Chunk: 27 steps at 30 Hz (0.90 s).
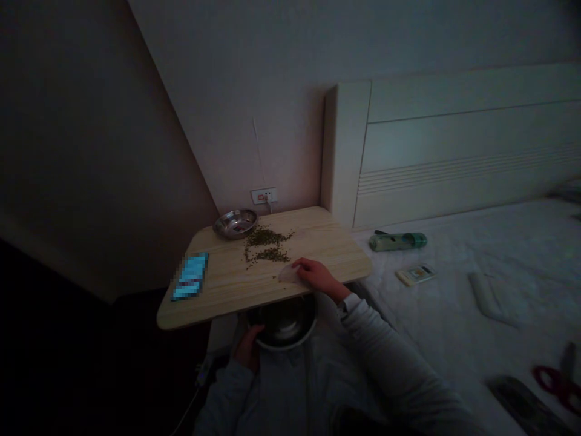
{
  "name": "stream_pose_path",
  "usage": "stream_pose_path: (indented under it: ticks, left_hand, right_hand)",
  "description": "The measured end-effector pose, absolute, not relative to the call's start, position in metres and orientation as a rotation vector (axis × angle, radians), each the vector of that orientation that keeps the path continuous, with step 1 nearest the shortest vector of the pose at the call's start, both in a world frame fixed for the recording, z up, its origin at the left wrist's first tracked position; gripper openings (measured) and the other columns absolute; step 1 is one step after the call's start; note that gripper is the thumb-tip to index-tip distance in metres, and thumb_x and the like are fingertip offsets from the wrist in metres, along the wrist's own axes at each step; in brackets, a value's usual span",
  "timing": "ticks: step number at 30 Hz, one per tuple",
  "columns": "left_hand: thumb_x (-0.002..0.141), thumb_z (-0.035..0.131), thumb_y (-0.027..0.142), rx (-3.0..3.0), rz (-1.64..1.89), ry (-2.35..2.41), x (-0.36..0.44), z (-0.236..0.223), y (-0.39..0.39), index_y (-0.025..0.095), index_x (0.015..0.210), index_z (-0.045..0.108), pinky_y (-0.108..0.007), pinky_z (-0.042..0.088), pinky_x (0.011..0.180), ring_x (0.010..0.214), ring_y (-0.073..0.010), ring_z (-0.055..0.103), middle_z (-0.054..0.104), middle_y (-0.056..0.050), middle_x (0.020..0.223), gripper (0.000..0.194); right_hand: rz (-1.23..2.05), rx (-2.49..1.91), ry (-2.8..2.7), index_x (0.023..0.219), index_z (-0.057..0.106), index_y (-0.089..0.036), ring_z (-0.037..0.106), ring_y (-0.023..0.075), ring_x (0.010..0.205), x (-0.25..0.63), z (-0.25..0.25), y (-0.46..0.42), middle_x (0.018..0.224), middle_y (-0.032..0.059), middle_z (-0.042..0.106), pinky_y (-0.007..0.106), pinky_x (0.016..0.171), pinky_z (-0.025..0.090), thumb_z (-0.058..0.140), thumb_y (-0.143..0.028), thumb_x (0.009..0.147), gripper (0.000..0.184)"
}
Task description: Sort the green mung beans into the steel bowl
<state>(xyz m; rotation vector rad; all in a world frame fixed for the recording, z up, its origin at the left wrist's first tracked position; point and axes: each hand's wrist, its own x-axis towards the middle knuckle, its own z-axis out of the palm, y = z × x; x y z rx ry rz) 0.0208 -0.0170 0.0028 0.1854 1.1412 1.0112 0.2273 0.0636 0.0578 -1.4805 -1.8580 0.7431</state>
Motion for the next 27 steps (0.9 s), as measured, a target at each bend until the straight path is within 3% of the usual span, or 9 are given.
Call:
stream_pose_path:
  ticks: [9, 27]
  left_hand:
    - [0.061, 0.054, 0.01, 0.224, 1.036, 1.204, 0.023, 0.01, -0.017, 0.017, 0.054, 0.06, -0.039, 0.049, 0.078, 0.088, -0.0267, 0.063, 0.07, -0.005, 0.061, 0.012]
    - [0.055, 0.057, 0.013, 0.206, 1.0, 1.151, 0.018, -0.007, -0.014, 0.017, 0.061, 0.06, -0.041, 0.048, 0.079, 0.091, -0.0284, 0.062, 0.07, -0.006, 0.068, 0.008]
  right_hand:
    - [0.755, -1.493, -1.866, 0.095, 0.062, -0.019, 0.05, 0.0131, 0.066, 0.228, 0.059, 0.063, 0.071, 0.0, 0.06, 0.022, 0.06, 0.034, 0.045, -0.021, 0.071, 0.029]
    - [0.708, -1.456, -1.927, 0.093, 0.063, -0.019, 0.049, 0.0115, 0.061, 0.222, 0.059, 0.057, 0.068, -0.0008, 0.061, 0.021, 0.058, 0.033, 0.045, -0.021, 0.072, 0.027]
